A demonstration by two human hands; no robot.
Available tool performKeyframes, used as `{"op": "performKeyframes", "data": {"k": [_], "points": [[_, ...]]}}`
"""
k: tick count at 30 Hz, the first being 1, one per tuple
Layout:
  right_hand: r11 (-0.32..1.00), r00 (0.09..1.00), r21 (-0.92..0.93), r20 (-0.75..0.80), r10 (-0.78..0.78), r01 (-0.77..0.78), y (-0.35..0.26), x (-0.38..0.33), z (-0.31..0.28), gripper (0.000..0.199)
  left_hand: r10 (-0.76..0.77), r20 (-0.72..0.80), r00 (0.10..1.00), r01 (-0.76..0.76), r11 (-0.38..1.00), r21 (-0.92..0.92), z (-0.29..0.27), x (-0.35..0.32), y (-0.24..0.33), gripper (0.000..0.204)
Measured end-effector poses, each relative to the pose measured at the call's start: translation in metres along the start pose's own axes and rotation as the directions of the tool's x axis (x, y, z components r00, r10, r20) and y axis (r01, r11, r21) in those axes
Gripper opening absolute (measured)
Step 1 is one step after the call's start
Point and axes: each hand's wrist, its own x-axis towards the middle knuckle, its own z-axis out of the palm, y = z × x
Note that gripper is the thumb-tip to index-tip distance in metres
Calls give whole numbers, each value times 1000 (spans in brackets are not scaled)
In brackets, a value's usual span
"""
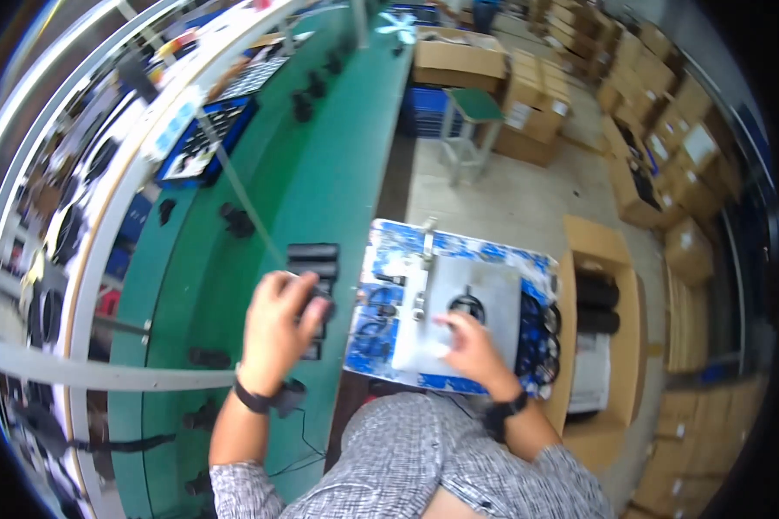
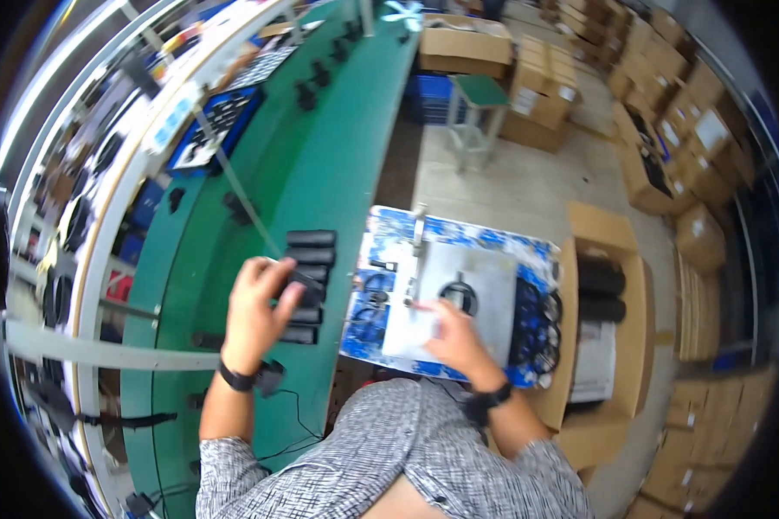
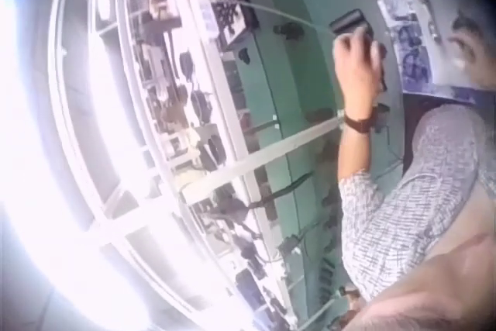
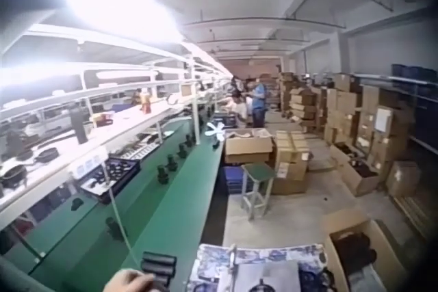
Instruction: Assembling small electronic motor components using a manual fixture on a production line.
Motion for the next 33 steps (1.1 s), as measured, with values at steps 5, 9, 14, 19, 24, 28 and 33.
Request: {"op": "performKeyframes", "data": {"k": [5,9,14,19,24,28,33], "points": [[979,980,-193,-173,-99,65,-7,-12,6,55,315,111,943,-284,930,-233,101,-18,111,36],[930,922,336,-292,252,-148,111,-16,-16,54,-64,282,957,211,820,-531,172,-43,105,34],[872,870,488,-413,269,-38,160,-4,-31,49,-48,517,855,323,828,-458,266,-112,33,29],[946,900,225,-318,297,-233,125,-6,-26,53,-61,457,887,303,824,-479,271,-122,32,25],[948,908,-284,-419,14,-146,128,3,-4,60,-4,408,913,198,878,-435,269,-121,34,25],[940,957,-319,-290,22,-119,133,3,-11,62,23,367,930,149,890,-431,268,-126,35,25],[926,996,-372,-89,30,-61,134,19,-34,61,11,378,926,164,889,-428,266,-124,34,24]]}}
